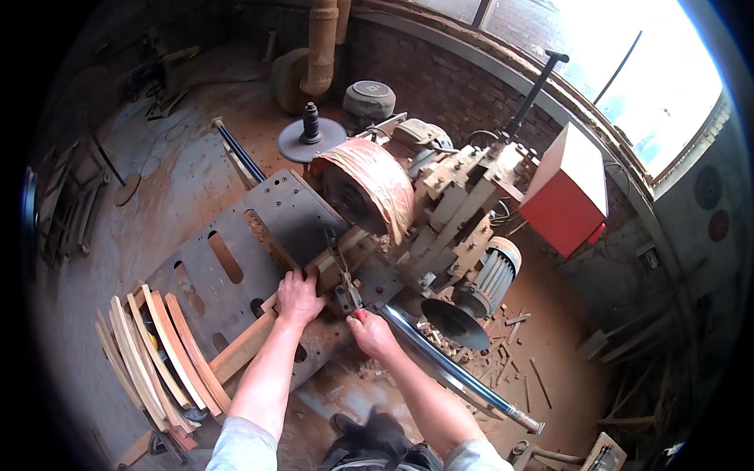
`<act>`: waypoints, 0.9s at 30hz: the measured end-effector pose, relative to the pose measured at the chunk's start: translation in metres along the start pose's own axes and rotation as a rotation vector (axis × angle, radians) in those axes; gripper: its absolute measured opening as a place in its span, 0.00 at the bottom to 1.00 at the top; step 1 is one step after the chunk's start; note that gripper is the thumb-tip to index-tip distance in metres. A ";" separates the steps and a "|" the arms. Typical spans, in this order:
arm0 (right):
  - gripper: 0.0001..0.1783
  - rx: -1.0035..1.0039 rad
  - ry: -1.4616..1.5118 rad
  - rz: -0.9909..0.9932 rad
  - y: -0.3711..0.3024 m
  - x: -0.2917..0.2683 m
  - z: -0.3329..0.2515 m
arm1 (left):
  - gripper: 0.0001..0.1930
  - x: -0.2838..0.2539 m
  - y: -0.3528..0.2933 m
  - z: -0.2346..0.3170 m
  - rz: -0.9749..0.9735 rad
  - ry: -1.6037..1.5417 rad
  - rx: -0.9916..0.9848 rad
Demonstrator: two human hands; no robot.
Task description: The person uses a spindle moulder to shape the edges of wooden planks. They feed the wood through the machine using a push stick for safety, processing multiple pieces one by one and stacking the finished planks on a nearby table.
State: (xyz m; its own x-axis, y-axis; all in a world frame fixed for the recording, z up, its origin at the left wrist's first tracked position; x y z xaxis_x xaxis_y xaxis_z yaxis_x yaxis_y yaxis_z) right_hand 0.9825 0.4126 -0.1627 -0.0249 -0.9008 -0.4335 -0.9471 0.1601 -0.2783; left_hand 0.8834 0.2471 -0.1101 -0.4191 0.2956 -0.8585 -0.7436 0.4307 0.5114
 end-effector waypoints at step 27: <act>0.20 -0.222 0.082 -0.057 0.104 0.080 -0.092 | 0.31 0.000 0.042 -0.136 0.063 0.100 -0.057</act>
State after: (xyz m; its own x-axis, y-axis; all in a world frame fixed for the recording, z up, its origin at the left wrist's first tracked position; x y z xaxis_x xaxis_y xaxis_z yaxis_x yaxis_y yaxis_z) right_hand 0.8529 0.3201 -0.1472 0.0132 -0.9370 -0.3490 -0.9946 0.0235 -0.1009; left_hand 0.7813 0.1491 -0.0946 -0.5134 0.2326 -0.8260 -0.7417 0.3639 0.5635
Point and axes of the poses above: each hand's wrist, its own y-axis towards the middle knuckle, its own x-axis out of the palm, z = x × y, the point moved 5 cm from there along y, towards the middle knuckle, and after that the axes turned 9 degrees about x, right-handed, at the moved point
